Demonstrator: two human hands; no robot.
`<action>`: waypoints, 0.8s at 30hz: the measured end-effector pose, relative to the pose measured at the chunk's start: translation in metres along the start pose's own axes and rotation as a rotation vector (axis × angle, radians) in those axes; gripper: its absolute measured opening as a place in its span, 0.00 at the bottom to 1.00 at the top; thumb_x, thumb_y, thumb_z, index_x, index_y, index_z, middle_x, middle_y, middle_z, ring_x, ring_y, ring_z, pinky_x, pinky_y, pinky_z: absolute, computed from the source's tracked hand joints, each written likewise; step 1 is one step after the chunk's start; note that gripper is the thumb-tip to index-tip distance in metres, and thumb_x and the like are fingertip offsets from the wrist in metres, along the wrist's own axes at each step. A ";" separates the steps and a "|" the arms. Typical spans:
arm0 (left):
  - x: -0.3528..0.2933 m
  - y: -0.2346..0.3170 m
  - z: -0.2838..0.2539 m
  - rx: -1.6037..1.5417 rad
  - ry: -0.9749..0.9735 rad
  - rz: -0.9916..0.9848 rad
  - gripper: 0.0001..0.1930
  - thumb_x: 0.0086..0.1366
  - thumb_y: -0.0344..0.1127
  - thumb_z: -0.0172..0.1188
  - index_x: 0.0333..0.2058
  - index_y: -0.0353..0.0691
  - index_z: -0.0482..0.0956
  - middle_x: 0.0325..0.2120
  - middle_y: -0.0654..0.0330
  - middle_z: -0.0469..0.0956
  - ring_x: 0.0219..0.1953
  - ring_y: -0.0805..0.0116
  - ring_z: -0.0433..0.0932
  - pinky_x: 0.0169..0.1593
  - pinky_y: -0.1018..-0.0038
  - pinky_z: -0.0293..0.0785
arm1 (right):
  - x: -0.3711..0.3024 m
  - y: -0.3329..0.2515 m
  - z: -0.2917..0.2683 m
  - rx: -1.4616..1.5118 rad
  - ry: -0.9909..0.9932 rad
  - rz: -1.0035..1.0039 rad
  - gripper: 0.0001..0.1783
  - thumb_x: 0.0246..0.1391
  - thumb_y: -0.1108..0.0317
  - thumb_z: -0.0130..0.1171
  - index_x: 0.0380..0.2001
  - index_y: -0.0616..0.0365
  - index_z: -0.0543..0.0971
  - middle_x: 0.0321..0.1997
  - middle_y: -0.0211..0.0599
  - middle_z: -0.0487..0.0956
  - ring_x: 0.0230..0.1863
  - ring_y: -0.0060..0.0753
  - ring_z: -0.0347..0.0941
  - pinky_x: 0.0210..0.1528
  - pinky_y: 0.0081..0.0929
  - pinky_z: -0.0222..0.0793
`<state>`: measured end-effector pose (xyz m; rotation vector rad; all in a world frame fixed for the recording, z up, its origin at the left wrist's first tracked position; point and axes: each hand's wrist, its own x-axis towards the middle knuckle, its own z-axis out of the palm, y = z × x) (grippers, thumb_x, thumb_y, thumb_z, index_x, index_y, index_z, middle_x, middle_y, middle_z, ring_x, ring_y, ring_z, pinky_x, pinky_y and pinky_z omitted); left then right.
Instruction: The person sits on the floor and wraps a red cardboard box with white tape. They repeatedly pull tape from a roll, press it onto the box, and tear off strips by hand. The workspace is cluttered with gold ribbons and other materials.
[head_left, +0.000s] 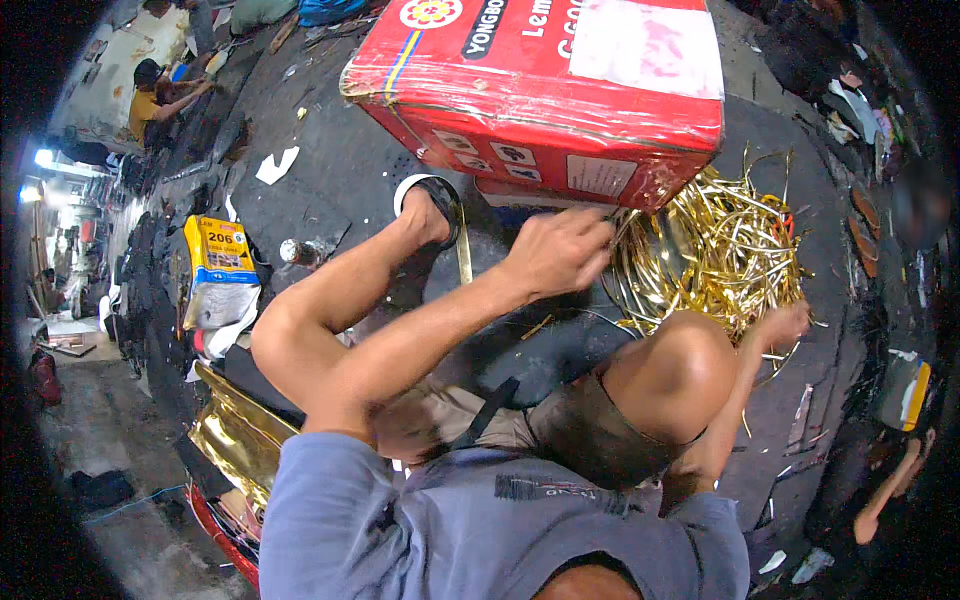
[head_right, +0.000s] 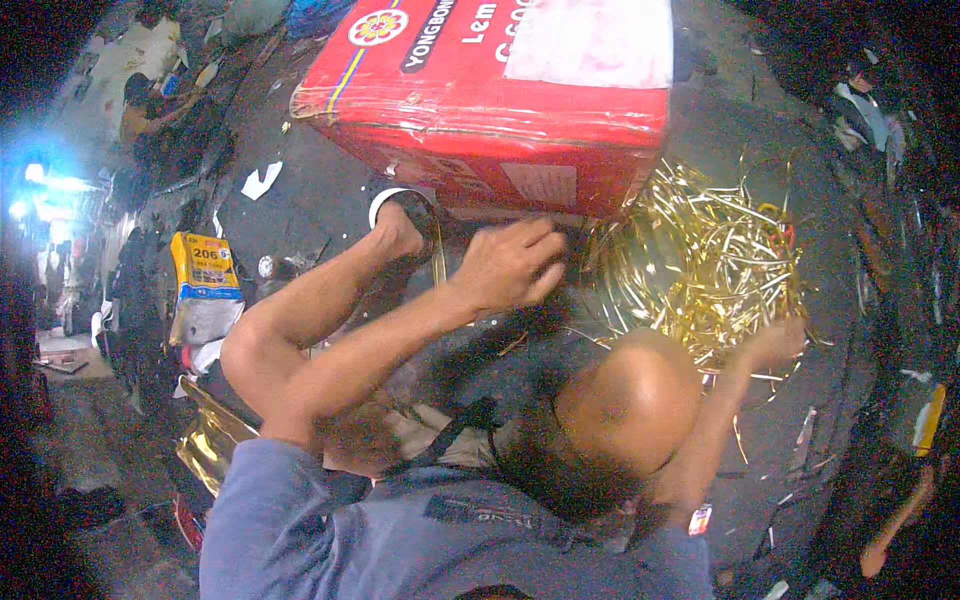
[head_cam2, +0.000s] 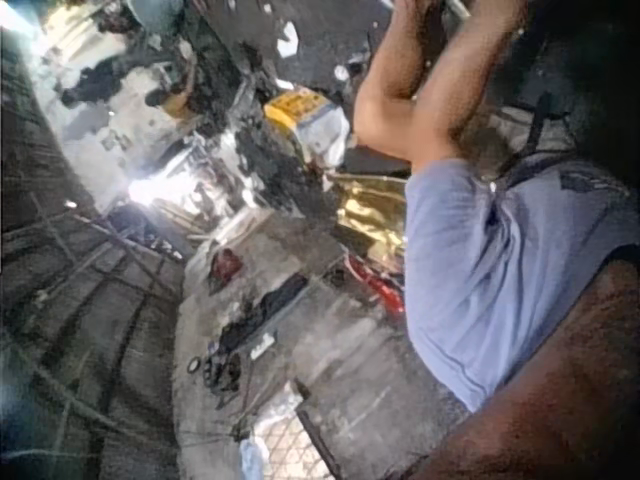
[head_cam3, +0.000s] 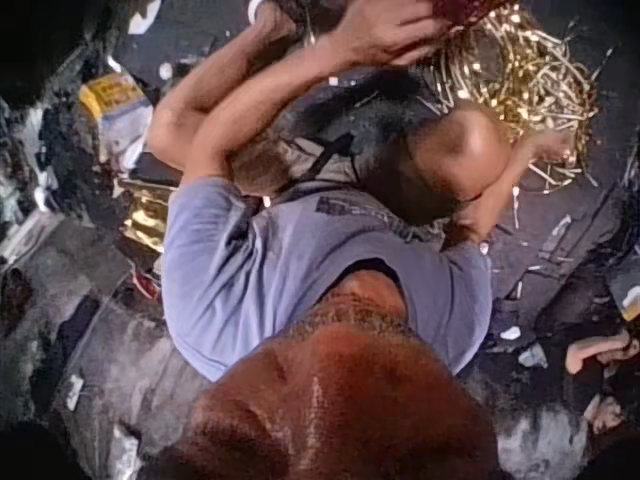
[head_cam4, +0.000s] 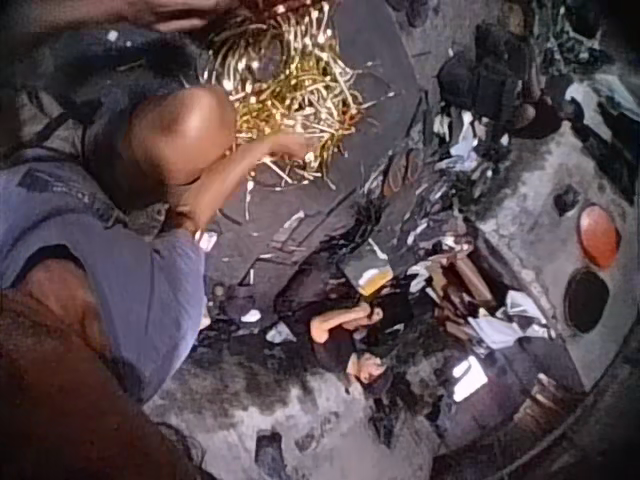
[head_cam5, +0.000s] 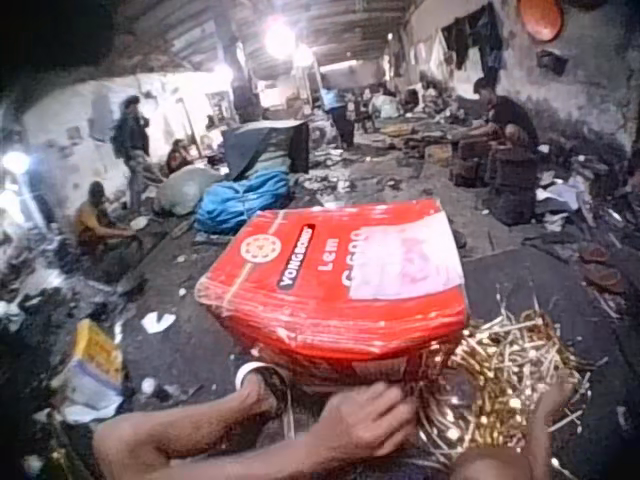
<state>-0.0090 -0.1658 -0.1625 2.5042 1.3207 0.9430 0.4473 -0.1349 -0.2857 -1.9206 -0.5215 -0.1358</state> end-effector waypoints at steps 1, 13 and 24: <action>-0.027 -0.021 0.025 0.020 -0.188 -0.333 0.13 0.58 0.37 0.64 0.41 0.41 0.81 0.41 0.50 0.81 0.44 0.48 0.83 0.45 0.52 0.82 | 0.029 -0.001 -0.011 -0.016 0.205 0.033 0.27 0.64 0.53 0.55 0.37 0.74 0.82 0.36 0.56 0.86 0.36 0.54 0.81 0.44 0.51 0.71; -0.211 -0.146 0.123 0.247 -0.018 -1.143 0.42 0.45 0.36 0.81 0.58 0.37 0.68 0.54 0.40 0.67 0.57 0.39 0.69 0.62 0.50 0.68 | -0.007 -0.007 -0.142 0.203 -0.061 -0.196 0.10 0.65 0.67 0.66 0.45 0.56 0.77 0.37 0.29 0.77 0.34 0.21 0.73 0.35 0.23 0.72; -0.196 -0.140 0.138 0.207 0.058 -1.250 0.35 0.50 0.25 0.72 0.57 0.39 0.65 0.50 0.40 0.67 0.54 0.34 0.72 0.60 0.46 0.71 | -0.034 -0.038 -0.160 0.265 -0.137 -0.021 0.08 0.67 0.69 0.62 0.45 0.56 0.75 0.35 0.26 0.74 0.31 0.14 0.67 0.31 0.19 0.63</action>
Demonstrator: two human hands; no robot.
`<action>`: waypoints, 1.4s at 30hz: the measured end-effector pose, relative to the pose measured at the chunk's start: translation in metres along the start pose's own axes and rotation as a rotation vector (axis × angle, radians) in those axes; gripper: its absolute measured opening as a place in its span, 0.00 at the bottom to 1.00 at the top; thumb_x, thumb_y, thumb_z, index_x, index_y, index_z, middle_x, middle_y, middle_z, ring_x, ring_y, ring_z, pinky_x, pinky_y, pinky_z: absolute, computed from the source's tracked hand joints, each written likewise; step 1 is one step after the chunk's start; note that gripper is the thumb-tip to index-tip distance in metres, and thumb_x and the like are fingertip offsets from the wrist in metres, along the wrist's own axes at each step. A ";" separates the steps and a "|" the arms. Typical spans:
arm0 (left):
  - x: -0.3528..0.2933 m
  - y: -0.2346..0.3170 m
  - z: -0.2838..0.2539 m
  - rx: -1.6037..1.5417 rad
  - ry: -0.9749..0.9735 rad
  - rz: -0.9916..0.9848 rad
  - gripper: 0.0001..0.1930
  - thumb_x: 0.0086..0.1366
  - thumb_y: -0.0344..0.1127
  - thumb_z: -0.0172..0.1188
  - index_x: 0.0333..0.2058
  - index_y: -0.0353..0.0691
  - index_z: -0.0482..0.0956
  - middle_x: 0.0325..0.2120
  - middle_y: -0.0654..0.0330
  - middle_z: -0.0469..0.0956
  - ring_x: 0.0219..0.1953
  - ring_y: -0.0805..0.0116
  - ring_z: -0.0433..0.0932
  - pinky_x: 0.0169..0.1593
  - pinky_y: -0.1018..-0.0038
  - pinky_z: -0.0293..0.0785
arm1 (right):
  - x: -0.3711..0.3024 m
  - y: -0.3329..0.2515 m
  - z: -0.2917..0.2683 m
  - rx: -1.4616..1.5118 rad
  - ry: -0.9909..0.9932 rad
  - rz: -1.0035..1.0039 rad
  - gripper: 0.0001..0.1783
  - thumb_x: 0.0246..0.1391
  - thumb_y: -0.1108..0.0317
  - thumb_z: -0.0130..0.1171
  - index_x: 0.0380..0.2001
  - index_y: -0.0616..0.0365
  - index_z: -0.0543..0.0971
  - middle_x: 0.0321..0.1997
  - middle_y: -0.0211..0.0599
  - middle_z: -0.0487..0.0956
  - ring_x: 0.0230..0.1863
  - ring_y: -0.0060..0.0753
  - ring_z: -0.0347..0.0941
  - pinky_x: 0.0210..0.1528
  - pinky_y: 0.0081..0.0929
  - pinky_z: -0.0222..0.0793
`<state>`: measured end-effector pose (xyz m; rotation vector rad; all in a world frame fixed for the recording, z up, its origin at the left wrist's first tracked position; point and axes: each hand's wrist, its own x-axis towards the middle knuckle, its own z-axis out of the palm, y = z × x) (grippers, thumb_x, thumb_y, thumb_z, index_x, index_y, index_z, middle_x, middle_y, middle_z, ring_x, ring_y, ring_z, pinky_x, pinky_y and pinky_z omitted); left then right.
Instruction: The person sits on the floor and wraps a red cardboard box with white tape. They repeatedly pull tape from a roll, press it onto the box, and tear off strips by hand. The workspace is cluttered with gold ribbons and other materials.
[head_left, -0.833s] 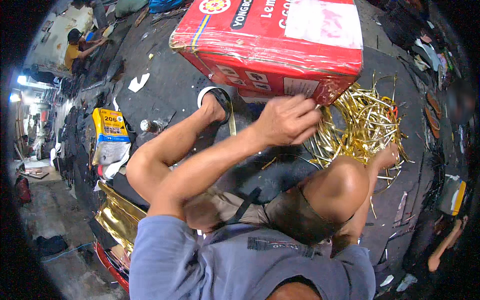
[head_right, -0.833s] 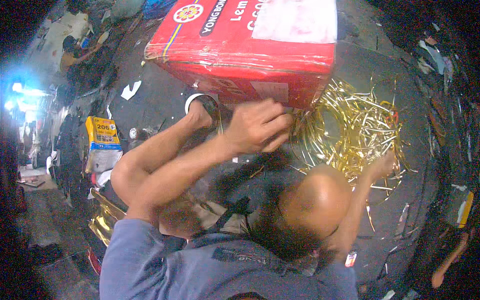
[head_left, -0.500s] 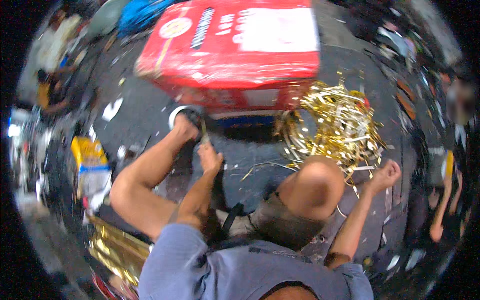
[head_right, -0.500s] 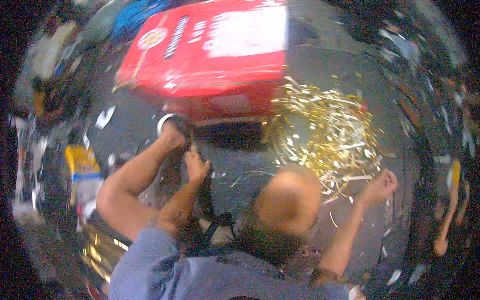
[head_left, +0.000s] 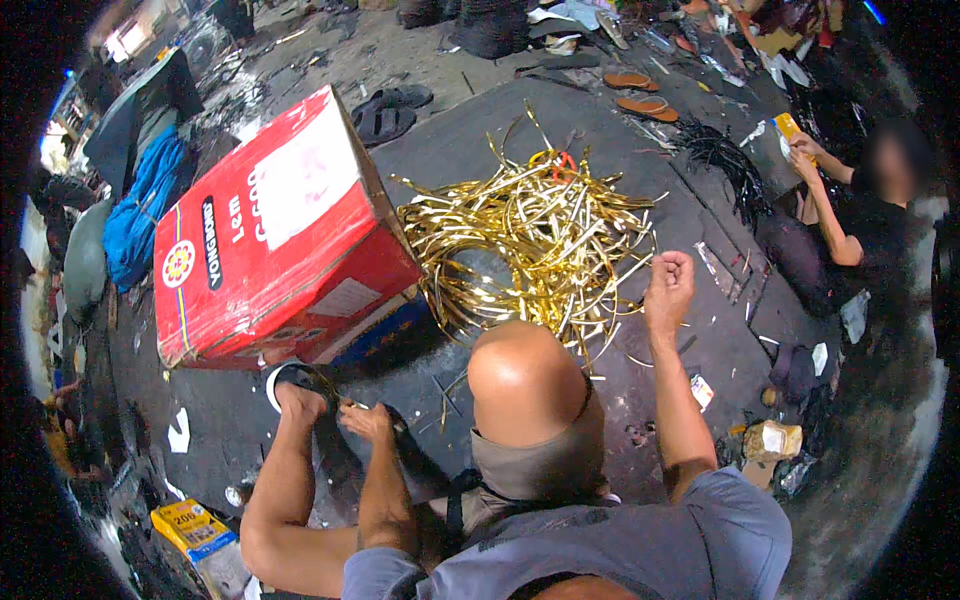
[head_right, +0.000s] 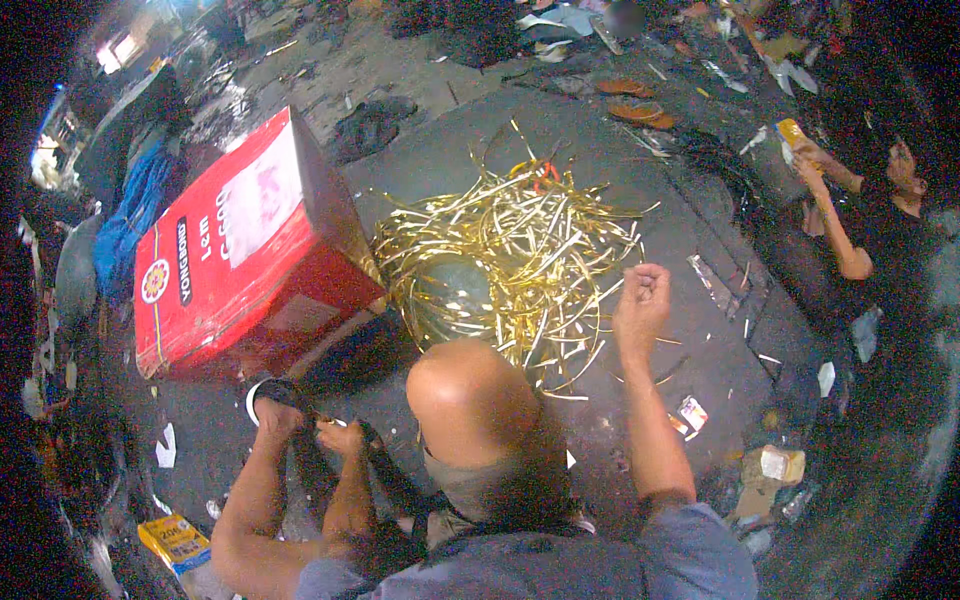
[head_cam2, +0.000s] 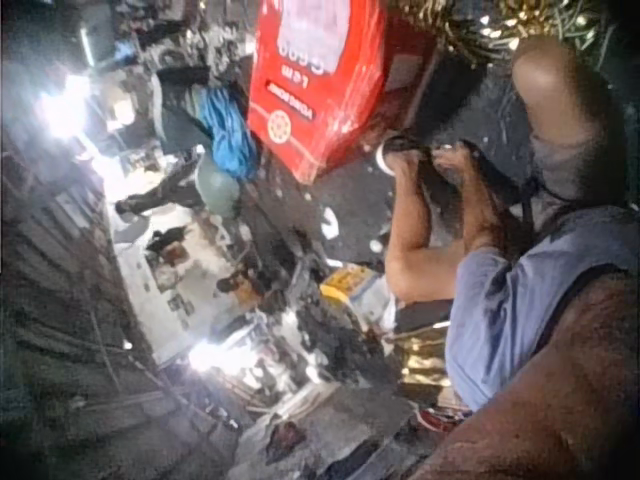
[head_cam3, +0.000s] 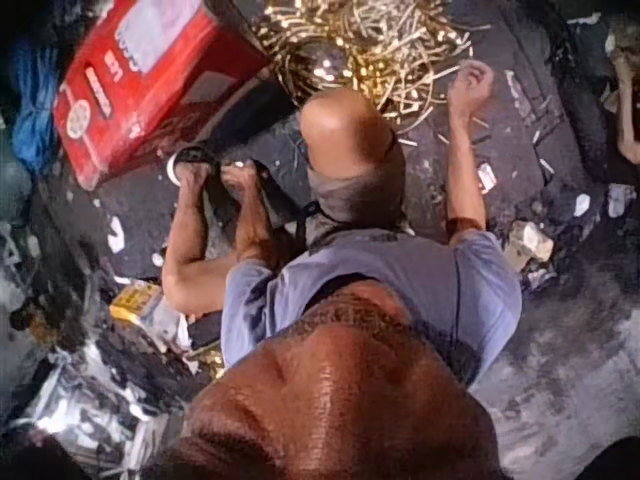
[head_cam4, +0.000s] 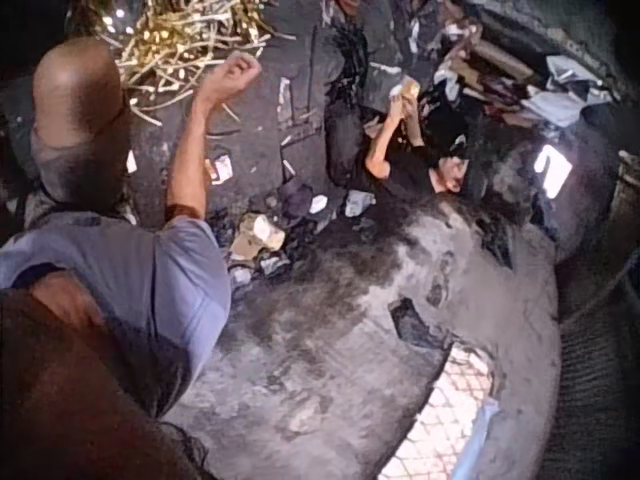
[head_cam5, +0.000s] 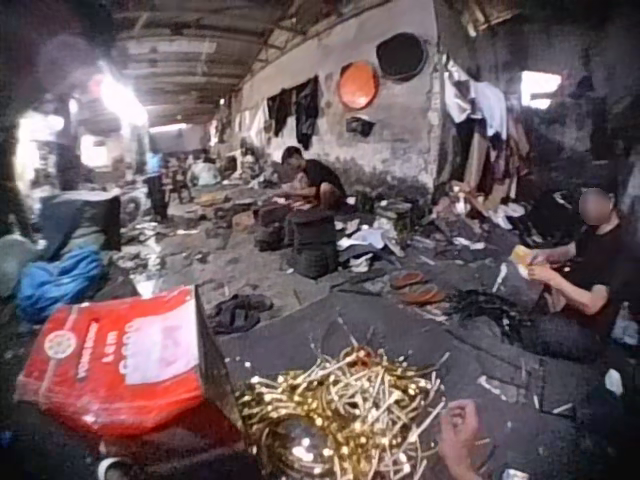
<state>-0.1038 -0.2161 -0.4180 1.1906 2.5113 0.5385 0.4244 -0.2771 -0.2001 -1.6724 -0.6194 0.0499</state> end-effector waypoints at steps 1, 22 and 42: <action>0.002 0.002 0.000 -0.003 0.003 0.015 0.35 0.50 0.25 0.71 0.57 0.39 0.65 0.50 0.40 0.67 0.54 0.35 0.73 0.60 0.46 0.71 | 0.000 -0.002 0.001 0.044 -0.012 -0.004 0.07 0.67 0.69 0.62 0.45 0.56 0.75 0.35 0.26 0.74 0.31 0.14 0.67 0.31 0.19 0.62; -0.069 0.254 -0.272 -0.310 -0.733 0.993 0.15 0.65 0.39 0.56 0.43 0.35 0.84 0.38 0.36 0.83 0.44 0.33 0.81 0.48 0.48 0.77 | -0.078 -0.270 0.140 0.301 -1.575 -0.618 0.31 0.67 0.51 0.63 0.62 0.63 0.74 0.56 0.48 0.80 0.60 0.43 0.77 0.62 0.40 0.72; 0.232 0.203 -0.470 0.801 0.594 0.723 0.07 0.61 0.31 0.66 0.38 0.43 0.87 0.46 0.47 0.83 0.47 0.45 0.82 0.48 0.55 0.77 | -0.003 -0.335 0.276 -0.158 -1.438 -0.601 0.18 0.56 0.53 0.66 0.37 0.57 0.88 0.34 0.42 0.88 0.36 0.38 0.85 0.43 0.39 0.79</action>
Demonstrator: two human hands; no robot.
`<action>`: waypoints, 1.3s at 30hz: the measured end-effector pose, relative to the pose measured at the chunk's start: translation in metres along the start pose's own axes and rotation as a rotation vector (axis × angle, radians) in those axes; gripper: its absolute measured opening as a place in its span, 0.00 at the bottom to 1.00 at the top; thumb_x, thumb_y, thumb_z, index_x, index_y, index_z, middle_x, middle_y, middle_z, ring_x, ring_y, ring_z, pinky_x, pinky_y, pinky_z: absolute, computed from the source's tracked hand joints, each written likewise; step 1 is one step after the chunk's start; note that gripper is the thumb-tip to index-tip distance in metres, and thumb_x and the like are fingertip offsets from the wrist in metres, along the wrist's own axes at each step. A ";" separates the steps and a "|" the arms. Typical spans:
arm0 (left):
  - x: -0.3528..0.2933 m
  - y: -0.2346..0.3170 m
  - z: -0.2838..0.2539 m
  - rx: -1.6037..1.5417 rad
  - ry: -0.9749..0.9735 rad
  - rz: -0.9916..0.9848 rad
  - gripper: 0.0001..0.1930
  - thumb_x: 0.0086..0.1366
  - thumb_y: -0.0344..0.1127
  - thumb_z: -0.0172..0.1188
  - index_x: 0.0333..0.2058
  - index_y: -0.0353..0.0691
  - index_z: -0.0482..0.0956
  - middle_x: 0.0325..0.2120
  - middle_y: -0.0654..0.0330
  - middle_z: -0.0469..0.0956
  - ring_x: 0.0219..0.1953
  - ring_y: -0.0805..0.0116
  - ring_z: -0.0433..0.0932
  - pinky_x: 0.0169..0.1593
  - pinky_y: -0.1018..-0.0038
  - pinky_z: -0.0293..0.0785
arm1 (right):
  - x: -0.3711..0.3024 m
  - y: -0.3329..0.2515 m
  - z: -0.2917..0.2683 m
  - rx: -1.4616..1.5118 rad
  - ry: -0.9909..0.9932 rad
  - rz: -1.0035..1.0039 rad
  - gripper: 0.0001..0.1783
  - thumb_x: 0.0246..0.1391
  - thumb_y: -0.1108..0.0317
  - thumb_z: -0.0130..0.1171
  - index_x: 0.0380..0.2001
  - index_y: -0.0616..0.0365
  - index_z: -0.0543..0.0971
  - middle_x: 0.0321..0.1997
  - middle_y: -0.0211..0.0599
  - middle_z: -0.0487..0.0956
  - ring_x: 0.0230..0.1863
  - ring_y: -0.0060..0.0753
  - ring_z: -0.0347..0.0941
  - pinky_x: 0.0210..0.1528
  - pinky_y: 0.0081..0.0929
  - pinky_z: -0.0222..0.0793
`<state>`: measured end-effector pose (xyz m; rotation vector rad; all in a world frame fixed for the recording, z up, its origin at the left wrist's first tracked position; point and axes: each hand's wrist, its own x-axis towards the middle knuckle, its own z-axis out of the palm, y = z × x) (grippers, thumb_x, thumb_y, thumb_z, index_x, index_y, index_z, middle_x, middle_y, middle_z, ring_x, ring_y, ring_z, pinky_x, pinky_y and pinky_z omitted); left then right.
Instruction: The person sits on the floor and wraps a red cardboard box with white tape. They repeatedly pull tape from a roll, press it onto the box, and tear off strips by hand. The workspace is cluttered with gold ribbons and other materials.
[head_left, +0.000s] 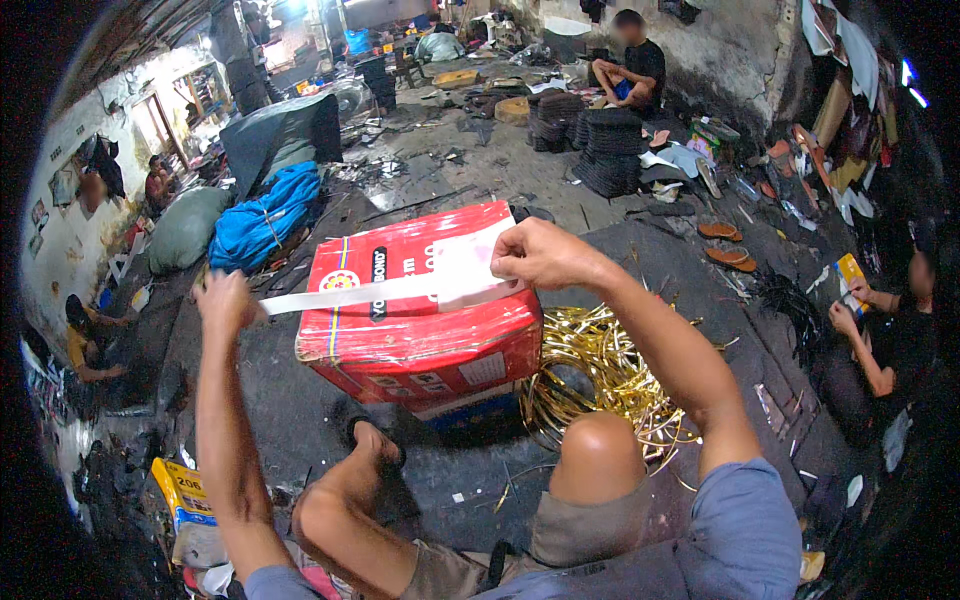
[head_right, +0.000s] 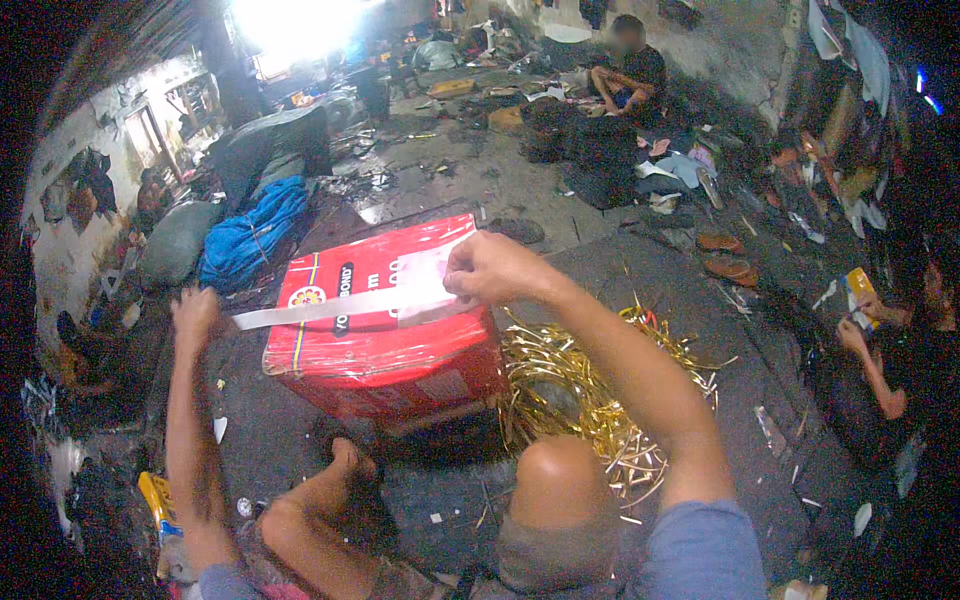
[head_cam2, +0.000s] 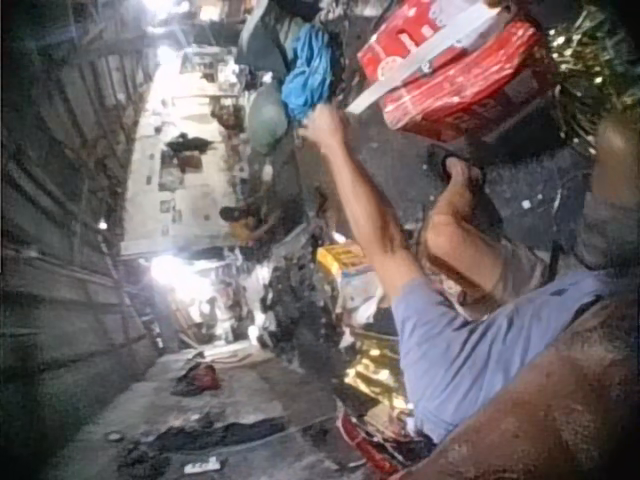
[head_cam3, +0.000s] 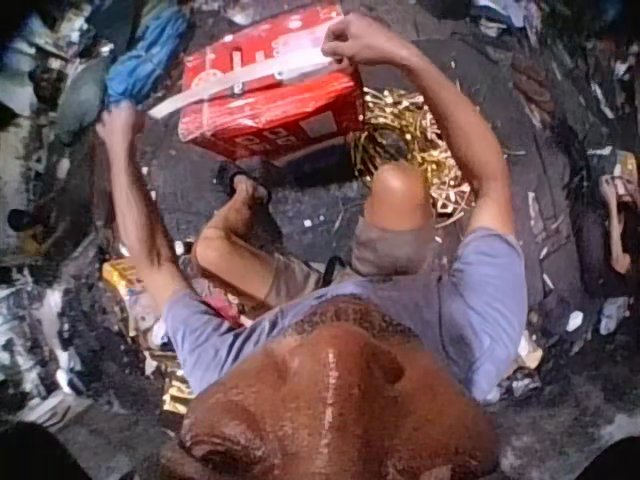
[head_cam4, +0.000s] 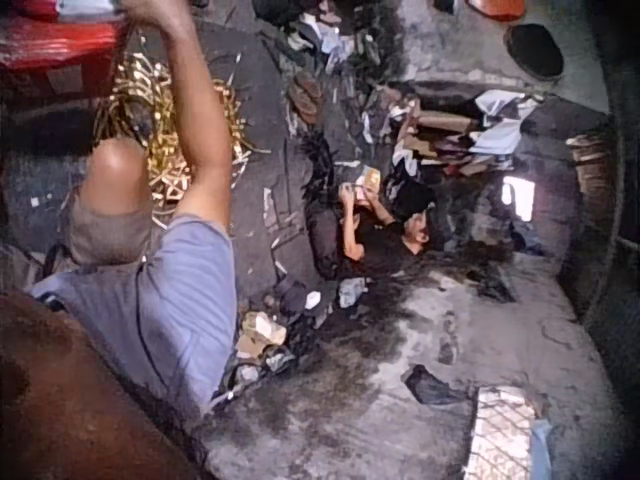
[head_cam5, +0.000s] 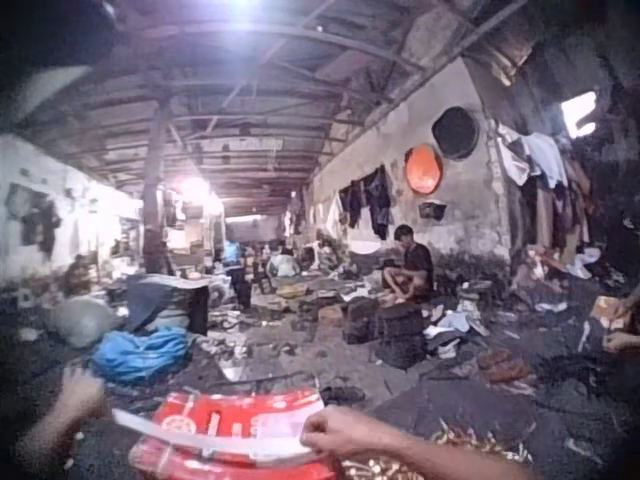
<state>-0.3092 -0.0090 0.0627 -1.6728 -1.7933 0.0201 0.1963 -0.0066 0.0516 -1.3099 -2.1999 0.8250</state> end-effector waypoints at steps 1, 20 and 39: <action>0.011 0.024 -0.002 -0.062 0.126 -0.089 0.13 0.55 0.29 0.68 0.42 0.42 0.85 0.52 0.48 0.79 0.56 0.44 0.78 0.53 0.52 0.76 | 0.009 -0.007 0.008 -0.100 0.015 -0.013 0.17 0.55 0.53 0.66 0.38 0.56 0.88 0.36 0.44 0.88 0.38 0.42 0.86 0.45 0.42 0.80; -0.007 0.307 -0.093 -1.490 0.177 0.417 0.10 0.63 0.31 0.66 0.42 0.35 0.86 0.34 0.51 0.81 0.35 0.55 0.81 0.42 0.62 0.78 | -0.026 0.001 0.022 -0.479 0.484 -0.091 0.12 0.54 0.57 0.69 0.37 0.50 0.88 0.38 0.41 0.81 0.46 0.48 0.80 0.49 0.46 0.76; -0.018 0.305 -0.089 -1.777 -0.037 0.285 0.06 0.58 0.32 0.69 0.33 0.36 0.89 0.33 0.55 0.84 0.37 0.65 0.81 0.43 0.68 0.76 | -0.032 0.011 -0.001 -0.535 0.235 -0.278 0.15 0.60 0.55 0.64 0.38 0.54 0.88 0.39 0.42 0.79 0.40 0.52 0.81 0.45 0.50 0.78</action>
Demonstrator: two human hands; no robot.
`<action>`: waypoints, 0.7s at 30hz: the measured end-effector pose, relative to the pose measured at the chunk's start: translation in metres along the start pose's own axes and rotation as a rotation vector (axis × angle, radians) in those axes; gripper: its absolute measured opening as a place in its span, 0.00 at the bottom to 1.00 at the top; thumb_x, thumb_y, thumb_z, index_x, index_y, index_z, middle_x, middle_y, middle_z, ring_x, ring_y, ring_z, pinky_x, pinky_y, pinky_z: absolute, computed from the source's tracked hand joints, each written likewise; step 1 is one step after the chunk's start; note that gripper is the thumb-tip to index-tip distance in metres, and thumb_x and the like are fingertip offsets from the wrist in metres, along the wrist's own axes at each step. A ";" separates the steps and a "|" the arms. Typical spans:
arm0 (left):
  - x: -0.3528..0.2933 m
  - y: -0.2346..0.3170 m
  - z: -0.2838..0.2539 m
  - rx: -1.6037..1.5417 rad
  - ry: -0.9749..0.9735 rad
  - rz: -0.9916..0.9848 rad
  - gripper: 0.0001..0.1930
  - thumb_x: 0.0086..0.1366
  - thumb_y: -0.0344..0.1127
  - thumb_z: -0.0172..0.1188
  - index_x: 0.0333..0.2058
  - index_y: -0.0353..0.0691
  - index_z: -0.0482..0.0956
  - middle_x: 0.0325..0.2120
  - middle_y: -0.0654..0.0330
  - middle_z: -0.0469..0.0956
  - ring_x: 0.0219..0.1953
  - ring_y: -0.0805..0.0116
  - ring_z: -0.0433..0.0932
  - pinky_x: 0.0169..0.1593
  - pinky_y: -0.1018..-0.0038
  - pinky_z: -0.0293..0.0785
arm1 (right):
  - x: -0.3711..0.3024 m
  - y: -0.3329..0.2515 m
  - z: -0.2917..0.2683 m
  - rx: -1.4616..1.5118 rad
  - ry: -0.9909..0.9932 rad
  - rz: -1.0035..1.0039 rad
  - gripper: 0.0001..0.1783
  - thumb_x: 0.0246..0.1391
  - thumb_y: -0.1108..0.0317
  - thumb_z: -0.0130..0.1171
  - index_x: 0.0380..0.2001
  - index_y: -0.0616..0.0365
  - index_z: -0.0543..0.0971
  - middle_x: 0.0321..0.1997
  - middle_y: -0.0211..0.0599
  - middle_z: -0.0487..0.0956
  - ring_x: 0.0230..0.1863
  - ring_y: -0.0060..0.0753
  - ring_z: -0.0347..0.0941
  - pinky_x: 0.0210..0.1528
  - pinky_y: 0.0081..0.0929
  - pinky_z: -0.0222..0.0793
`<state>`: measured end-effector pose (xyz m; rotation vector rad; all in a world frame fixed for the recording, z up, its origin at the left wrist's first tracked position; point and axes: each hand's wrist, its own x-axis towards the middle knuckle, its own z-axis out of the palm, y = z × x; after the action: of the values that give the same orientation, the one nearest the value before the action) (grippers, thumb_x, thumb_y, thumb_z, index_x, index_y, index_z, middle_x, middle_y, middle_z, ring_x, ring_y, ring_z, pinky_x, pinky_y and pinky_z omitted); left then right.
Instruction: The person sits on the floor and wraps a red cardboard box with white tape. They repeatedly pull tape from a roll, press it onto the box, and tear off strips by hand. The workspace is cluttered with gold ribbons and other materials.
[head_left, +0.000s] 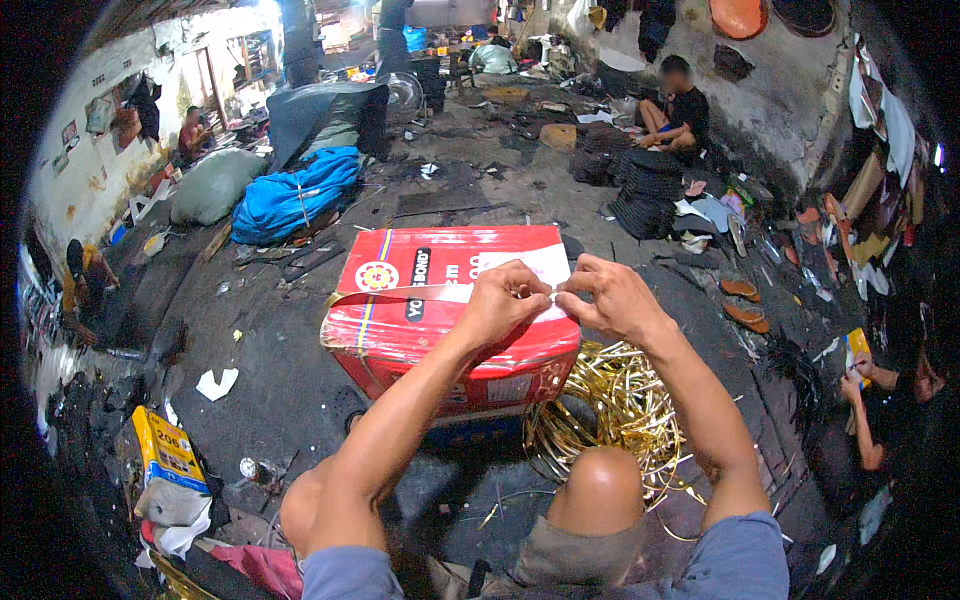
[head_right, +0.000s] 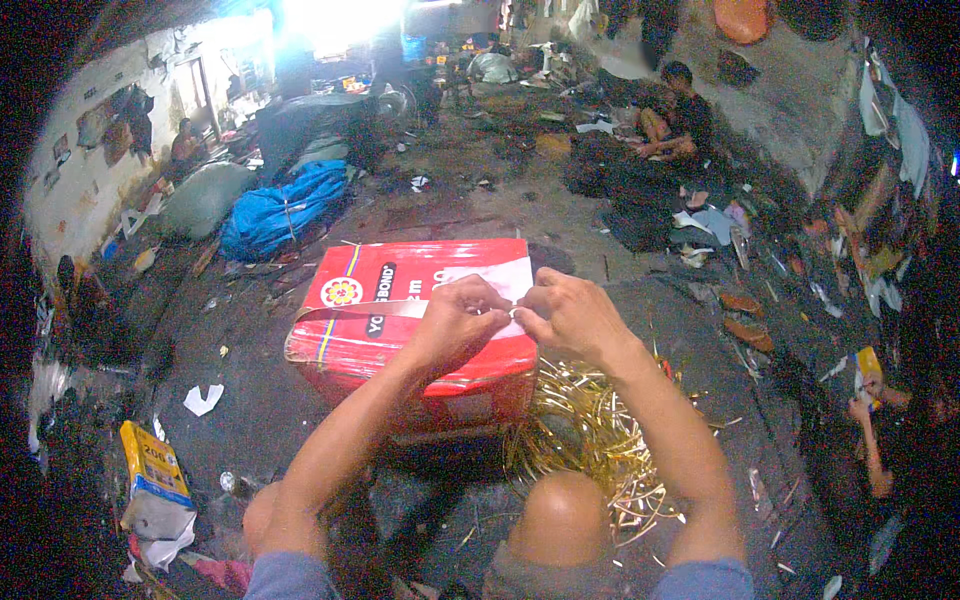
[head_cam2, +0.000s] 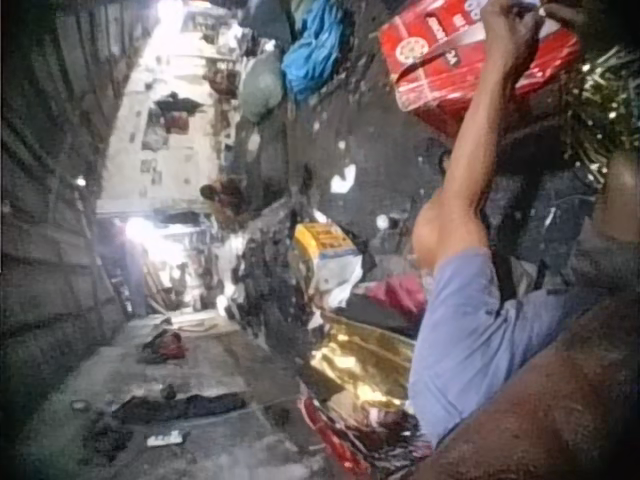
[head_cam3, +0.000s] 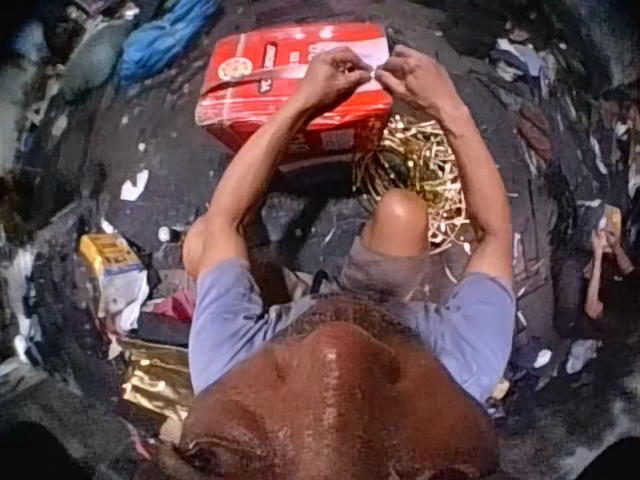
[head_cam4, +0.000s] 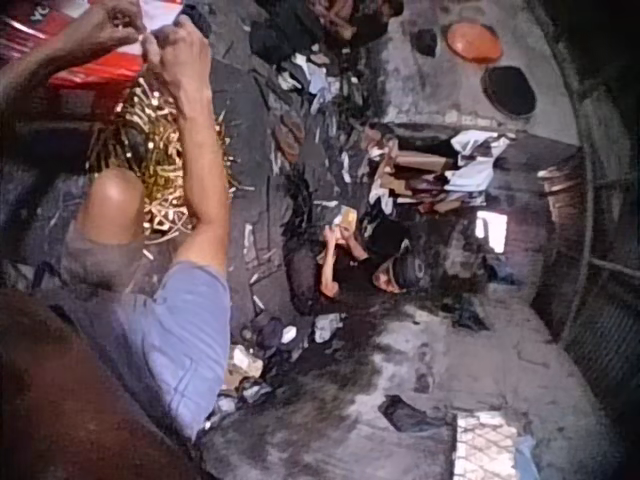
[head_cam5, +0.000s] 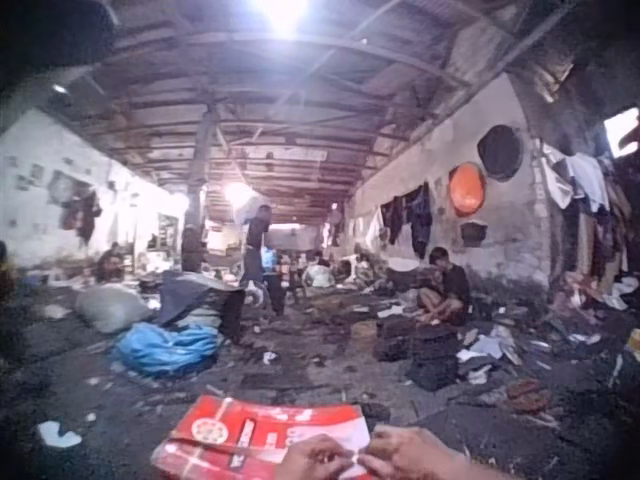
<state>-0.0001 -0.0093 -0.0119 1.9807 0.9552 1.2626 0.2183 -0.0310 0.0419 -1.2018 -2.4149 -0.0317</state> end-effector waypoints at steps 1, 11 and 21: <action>0.001 -0.001 -0.001 0.008 0.000 -0.004 0.06 0.58 0.32 0.69 0.33 0.36 0.89 0.33 0.55 0.84 0.37 0.65 0.81 0.43 0.68 0.77 | 0.001 0.003 -0.001 0.080 0.032 -0.006 0.16 0.57 0.54 0.66 0.37 0.55 0.89 0.38 0.43 0.80 0.38 0.50 0.81 0.43 0.47 0.77; 0.004 -0.006 0.004 -0.019 0.038 -0.105 0.07 0.60 0.33 0.70 0.31 0.33 0.88 0.32 0.54 0.85 0.35 0.67 0.82 0.41 0.68 0.78 | -0.003 0.009 0.046 0.555 0.301 0.360 0.13 0.52 0.62 0.72 0.33 0.62 0.89 0.30 0.39 0.84 0.30 0.30 0.80 0.34 0.31 0.74; 0.037 0.007 -0.011 0.113 -0.226 -0.203 0.07 0.53 0.33 0.69 0.26 0.36 0.87 0.22 0.56 0.85 0.25 0.70 0.82 0.34 0.69 0.78 | 0.009 0.012 0.075 1.045 0.385 0.614 0.04 0.52 0.75 0.62 0.32 0.55 0.80 0.24 0.20 0.74 0.26 0.14 0.69 0.28 0.21 0.65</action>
<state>0.0028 0.0182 0.0164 2.0025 1.1007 0.8713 0.1946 -0.0013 -0.0243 -1.1616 -1.2878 0.9514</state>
